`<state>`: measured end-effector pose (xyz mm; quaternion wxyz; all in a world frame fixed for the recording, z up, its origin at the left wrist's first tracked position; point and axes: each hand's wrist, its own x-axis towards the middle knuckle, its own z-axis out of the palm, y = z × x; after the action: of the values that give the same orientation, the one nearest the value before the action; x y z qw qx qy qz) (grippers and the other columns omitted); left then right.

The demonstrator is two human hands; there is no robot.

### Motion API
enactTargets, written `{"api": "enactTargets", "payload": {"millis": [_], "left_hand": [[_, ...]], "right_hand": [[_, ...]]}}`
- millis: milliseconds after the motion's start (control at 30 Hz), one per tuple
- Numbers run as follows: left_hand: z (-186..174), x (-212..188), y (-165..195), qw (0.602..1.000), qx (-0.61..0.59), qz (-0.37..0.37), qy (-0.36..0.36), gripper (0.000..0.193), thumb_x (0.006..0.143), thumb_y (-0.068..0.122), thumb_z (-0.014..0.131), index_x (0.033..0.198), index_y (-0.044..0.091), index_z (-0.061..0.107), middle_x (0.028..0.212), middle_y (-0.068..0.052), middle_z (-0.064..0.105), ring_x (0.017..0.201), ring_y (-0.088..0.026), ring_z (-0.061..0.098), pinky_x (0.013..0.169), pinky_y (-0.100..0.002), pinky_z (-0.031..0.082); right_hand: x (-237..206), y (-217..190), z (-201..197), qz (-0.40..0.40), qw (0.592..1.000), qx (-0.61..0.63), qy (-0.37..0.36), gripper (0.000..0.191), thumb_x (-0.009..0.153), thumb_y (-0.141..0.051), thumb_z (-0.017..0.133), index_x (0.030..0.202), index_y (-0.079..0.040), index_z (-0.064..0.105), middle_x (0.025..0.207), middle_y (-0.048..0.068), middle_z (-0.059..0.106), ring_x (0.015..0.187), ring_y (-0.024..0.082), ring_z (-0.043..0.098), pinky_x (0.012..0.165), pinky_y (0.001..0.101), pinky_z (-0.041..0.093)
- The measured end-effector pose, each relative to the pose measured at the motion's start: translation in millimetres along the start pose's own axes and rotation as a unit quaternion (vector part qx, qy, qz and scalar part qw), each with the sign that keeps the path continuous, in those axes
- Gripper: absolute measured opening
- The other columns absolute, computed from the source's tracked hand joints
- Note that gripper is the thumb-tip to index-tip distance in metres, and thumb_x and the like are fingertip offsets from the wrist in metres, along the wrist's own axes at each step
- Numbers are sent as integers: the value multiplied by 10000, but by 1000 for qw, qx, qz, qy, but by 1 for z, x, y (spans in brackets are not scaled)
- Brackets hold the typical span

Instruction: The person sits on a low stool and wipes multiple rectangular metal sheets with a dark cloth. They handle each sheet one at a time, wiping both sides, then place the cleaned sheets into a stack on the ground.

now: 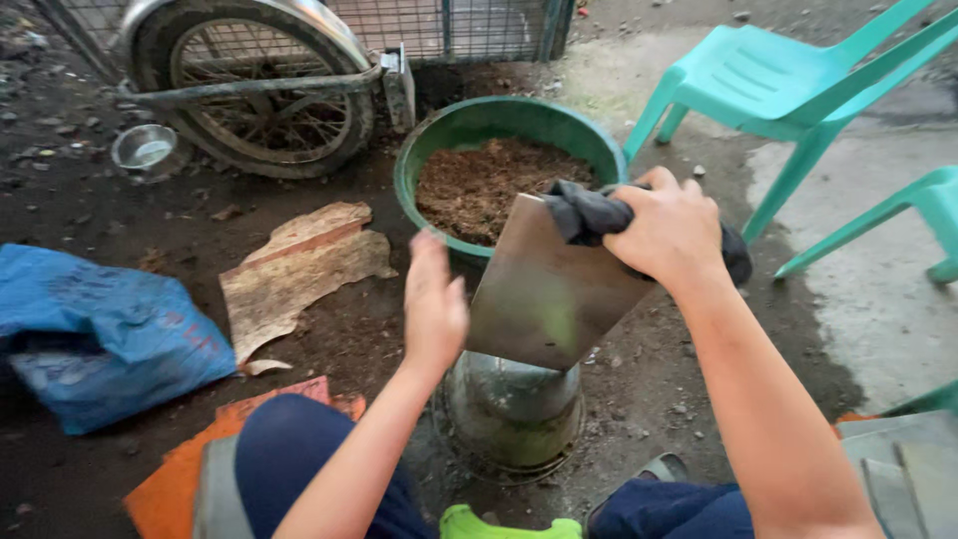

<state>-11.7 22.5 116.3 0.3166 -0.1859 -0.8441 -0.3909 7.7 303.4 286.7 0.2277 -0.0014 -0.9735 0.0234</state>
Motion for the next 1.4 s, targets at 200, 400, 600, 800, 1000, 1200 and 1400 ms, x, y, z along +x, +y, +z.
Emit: {"api": "enactTargets", "payload": {"millis": [200,400,600,800,1000,1200,1400], "left_hand": [[2,93,85,960,147,238,-24,921,896,502,651,1522,-97,340,1509,-228,494,1378,-350,499,1181,-496,331],[-20,98,54,971,200,117,-59,817,912,588,674,1488,19,559,1005,-94,668,935,-284,587,827,-410,438],[-27,100,53,933,316,161,-69,396,858,533,698,877,138,708,810,-37,715,874,-221,647,991,-466,378],[34,107,89,950,168,196,-174,305,918,417,720,911,121,641,815,-52,726,759,-255,706,713,-416,492],[19,103,84,960,86,190,-188,316,858,402,747,863,116,613,789,-67,720,718,-301,707,603,-449,523],[-16,111,81,975,83,112,-174,162,881,351,749,871,195,708,801,-51,732,718,-296,713,594,-437,526],[-41,79,11,992,-11,-95,-81,185,919,291,742,1000,128,707,849,-91,737,771,-286,704,663,-389,509]], "right_hand": [[2,-25,15,-41,999,-13,4,391,695,-303,788,1085,-338,795,1181,49,666,1057,368,632,854,515,528],[-23,55,52,13,988,139,61,472,683,-218,811,1154,-239,779,1146,135,666,1017,421,644,872,492,536],[-52,95,100,296,654,696,18,369,738,-65,724,1107,-45,724,996,40,748,884,200,711,825,373,570],[-29,35,116,291,725,624,35,346,787,-30,696,1128,12,655,990,81,724,875,217,689,816,375,562],[-99,-25,155,279,697,659,-48,593,757,-3,564,1340,-105,603,1082,38,697,968,180,642,879,334,507],[-124,37,169,426,588,683,-79,396,802,-49,692,1194,0,676,1051,117,742,927,291,715,851,442,573],[-97,115,110,318,601,732,37,437,810,-64,651,1246,-29,645,1146,96,716,1030,250,708,906,389,582]]}}
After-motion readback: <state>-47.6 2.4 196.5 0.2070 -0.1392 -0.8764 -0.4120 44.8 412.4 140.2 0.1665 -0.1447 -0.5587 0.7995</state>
